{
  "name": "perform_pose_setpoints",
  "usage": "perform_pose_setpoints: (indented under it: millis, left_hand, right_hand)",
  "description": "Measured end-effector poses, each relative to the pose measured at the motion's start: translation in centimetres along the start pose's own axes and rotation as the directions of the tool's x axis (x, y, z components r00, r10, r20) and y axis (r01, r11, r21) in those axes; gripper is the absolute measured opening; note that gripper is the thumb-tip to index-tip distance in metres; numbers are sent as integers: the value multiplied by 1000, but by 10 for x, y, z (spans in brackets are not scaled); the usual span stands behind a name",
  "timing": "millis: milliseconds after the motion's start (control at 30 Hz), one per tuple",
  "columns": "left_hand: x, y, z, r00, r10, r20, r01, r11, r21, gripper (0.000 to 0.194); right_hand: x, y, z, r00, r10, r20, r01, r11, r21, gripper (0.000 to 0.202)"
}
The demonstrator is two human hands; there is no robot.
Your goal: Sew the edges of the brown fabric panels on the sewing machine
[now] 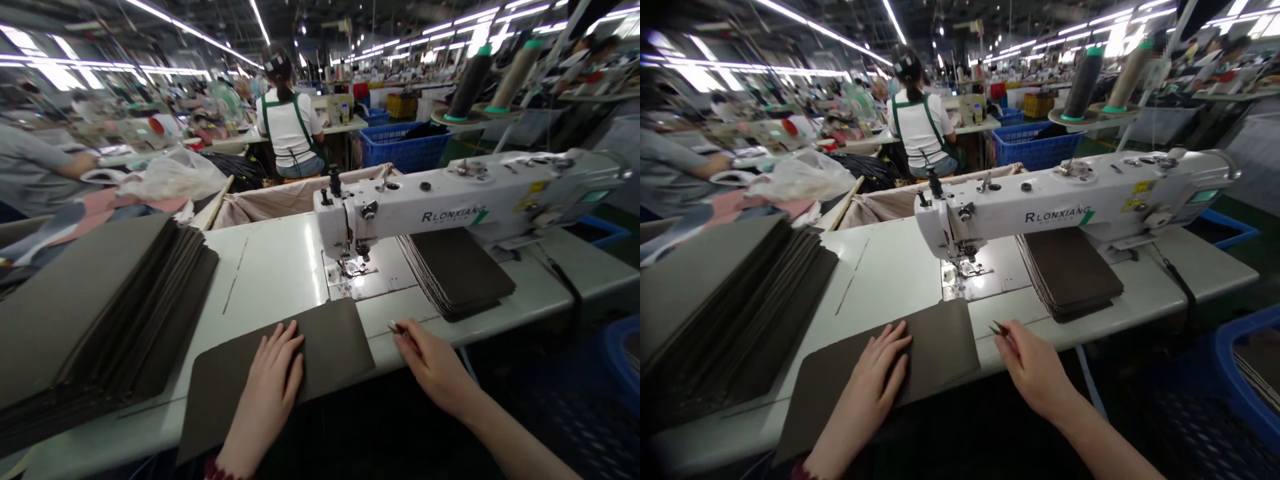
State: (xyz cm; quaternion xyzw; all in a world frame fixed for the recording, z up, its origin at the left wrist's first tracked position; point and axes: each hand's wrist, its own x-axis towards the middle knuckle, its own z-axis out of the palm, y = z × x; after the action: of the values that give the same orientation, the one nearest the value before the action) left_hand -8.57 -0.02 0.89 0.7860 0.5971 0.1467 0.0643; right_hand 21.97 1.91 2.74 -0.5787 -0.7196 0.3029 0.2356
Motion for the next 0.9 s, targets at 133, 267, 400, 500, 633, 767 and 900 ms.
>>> perform_pose_setpoints:
  millis: [133, 267, 400, 500, 633, 767, 900]
  left_hand:
    - [4, 41, 11, 981, 186, 53, -181, 979, -88, 48]
    - [8, 61, 24, 966, 258, -1, -255, 956, -143, 28]
    - [11, 68, 22, 975, 219, -39, -222, 956, -193, 22]
    - [14, 79, 20, 985, 154, -77, -166, 970, -177, 24]
    - [17, 92, 26, 984, 154, -92, -169, 967, -188, 11]
    - [18, 96, 29, 987, 154, -54, -163, 953, -257, 14]
    - [18, 99, 27, 991, 131, -5, -128, 956, -266, 15]
  right_hand:
    - [-33, 7, 15, 996, 44, 81, -43, 999, -13, 18]
    - [-42, 5, 28, 993, -18, 115, 27, 997, -75, 12]
    - [-41, 1, 34, 993, -55, 109, 66, 993, -98, 11]
    - [-40, 0, 37, 994, -53, 92, 62, 993, -101, 13]
    - [-38, 2, 37, 998, -18, 68, 25, 993, -111, 15]
    - [-37, 3, 35, 999, -10, 46, 16, 990, -141, 17]
    - [-37, 2, 35, 999, -11, 37, 17, 986, -165, 16]
